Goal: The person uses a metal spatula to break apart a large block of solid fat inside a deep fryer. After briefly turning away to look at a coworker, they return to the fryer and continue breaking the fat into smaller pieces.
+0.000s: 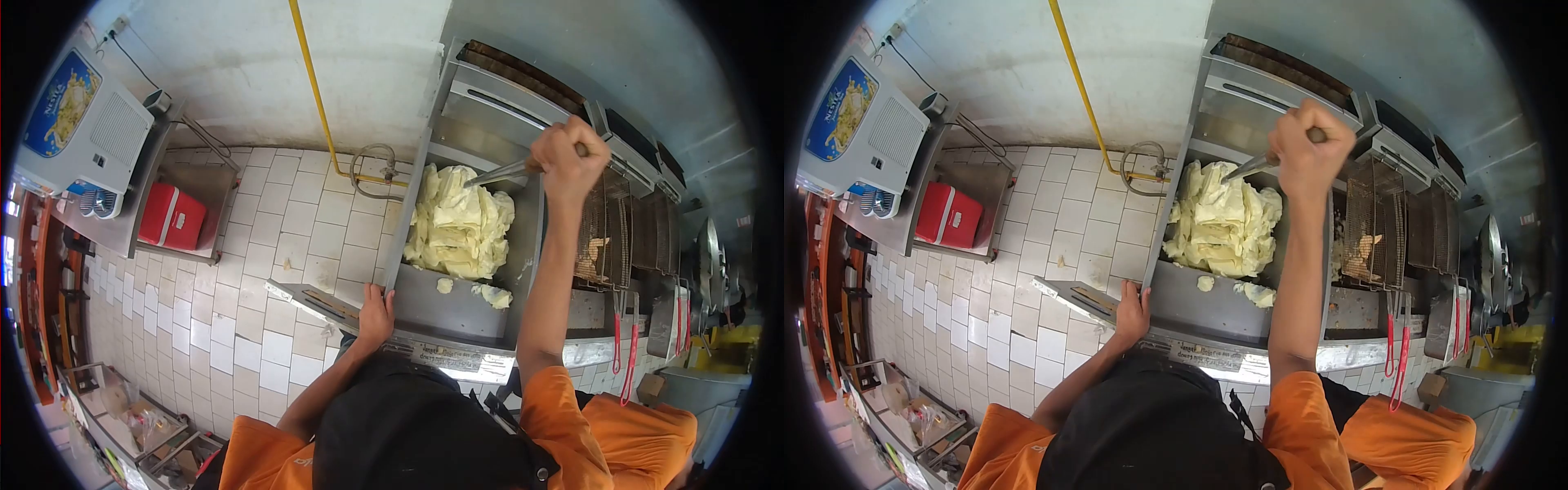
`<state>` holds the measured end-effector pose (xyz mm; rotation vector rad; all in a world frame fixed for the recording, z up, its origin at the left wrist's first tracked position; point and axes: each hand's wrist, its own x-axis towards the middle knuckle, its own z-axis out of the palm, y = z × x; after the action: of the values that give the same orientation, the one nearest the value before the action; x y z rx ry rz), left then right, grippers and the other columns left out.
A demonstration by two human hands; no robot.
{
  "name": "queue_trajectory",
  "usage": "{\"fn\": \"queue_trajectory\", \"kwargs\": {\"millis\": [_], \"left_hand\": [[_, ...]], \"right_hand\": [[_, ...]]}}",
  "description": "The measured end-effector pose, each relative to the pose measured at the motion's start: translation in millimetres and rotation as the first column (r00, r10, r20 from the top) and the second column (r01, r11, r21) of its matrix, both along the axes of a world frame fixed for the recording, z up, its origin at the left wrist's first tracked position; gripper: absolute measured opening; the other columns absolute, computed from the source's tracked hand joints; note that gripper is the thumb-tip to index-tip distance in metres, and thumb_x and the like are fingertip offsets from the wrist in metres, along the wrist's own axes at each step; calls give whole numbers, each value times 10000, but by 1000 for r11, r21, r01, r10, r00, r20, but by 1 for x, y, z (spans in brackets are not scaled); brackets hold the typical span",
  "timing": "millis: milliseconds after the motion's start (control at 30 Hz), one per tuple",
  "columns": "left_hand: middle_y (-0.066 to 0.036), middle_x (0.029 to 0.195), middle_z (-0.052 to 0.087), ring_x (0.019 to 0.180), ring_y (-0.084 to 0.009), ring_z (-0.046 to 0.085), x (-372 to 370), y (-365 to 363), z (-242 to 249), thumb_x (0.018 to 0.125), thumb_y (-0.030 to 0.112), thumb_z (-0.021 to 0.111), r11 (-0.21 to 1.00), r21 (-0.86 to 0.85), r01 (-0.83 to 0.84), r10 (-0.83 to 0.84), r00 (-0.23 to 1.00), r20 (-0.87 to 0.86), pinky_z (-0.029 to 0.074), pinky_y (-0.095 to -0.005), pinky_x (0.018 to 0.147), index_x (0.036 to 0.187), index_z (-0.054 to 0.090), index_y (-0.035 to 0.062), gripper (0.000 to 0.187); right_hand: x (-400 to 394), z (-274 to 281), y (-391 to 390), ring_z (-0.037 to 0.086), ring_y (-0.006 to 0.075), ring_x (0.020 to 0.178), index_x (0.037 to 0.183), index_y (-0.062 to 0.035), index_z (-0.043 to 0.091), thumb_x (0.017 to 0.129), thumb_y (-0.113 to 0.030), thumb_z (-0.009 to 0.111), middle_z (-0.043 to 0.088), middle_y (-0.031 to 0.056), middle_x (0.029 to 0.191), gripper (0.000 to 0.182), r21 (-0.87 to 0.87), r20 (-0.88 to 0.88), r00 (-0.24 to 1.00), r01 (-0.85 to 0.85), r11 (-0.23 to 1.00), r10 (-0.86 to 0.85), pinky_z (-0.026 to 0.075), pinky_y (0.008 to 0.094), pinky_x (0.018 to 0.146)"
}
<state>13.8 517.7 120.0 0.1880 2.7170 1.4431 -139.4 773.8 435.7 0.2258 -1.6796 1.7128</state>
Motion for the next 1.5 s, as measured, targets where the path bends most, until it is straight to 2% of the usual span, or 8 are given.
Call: {"fn": "queue_trajectory", "kwargs": {"millis": [300, 467, 567, 667, 800, 1033, 1267, 1500], "left_hand": [[-239, 1019, 469, 799, -487, 543, -1, 2, 3, 985, 184, 517, 1000, -8, 9, -9, 1000, 1, 443, -526, 646, 1022, 434, -13, 218], [-244, 1013, 461, 805, -496, 531, 0, 2, -4, 990, 190, 507, 1000, -15, 18, -18, 1000, 23, 437, -536, 656, 1021, 426, -16, 223], [-249, 1011, 457, 811, -501, 523, -2, 2, -1, 994, 200, 499, 999, -25, 30, -30, 999, -13, 433, -543, 665, 1020, 420, -19, 235], [-254, 1017, 457, 814, -505, 521, -2, 3, -2, 997, 210, 493, 998, -54, 38, -41, 996, -73, 433, -547, 668, 1021, 418, -24, 247], [-256, 1035, 460, 815, -505, 529, 2, -3, -17, 999, 219, 490, 998, -35, 60, -63, 992, -112, 445, -547, 669, 1028, 424, -28, 257], [-248, 1032, 469, 813, -485, 547, 5, -2, -12, 993, 216, 502, 998, -59, 24, -30, 995, -95, 460, -541, 665, 1028, 430, -22, 251], [-240, 1020, 474, 809, -484, 547, 7, -3, -15, 988, 224, 514, 1000, -10, 17, -17, 996, -87, 456, -543, 668, 1034, 433, -17, 258], [-244, 1001, 464, 863, -471, 511, 4, -1, -17, 988, 193, 513, 1000, 9, 12, -11, 997, -71, 418, -528, 740, 1031, 443, -30, 238]], "right_hand": [[-28, -143, 24, 344, 54, 466, 581, -64, 294, 771, 100, 503, 374, -12, 527, 326, -229, 8, 999, -40, 973, 43, 261, 249, 405], [-19, -195, -6, 367, 68, 487, 561, -29, 313, 715, 113, 507, 420, 15, 528, 285, 11, -88, 995, 43, 999, -42, 284, 244, 445], [-3, -212, -38, 394, 68, 468, 534, -40, 413, 683, 66, 580, 445, 3, 510, 248, 141, -13, 999, -43, 989, 45, 282, 241, 428], [27, -240, -84, 432, 163, 459, 531, -42, 432, 661, 35, 621, 453, 50, 502, 242, 261, 92, 985, -166, 951, 147, 338, 298, 473], [93, -270, -117, 383, 204, 460, 530, -50, 369, 631, 63, 606, 389, 60, 493, 282, 452, 16, 993, -111, 885, 116, 319, 306, 489], [113, -216, -98, 324, 229, 445, 526, -56, 294, 593, 97, 598, 311, 67, 489, 347, 412, -8, 1000, -19, 911, 24, 288, 323, 490], [143, -120, -118, 331, 211, 402, 494, -67, 302, 532, 100, 550, 317, 45, 472, 302, 471, -171, 977, -31, 882, 126, 262, 298, 423], [136, -122, -90, 374, 174, 404, 492, -75, 341, 569, 81, 561, 333, 41, 466, 281, 285, -148, 986, -30, 958, 74, 272, 284, 403]]}}
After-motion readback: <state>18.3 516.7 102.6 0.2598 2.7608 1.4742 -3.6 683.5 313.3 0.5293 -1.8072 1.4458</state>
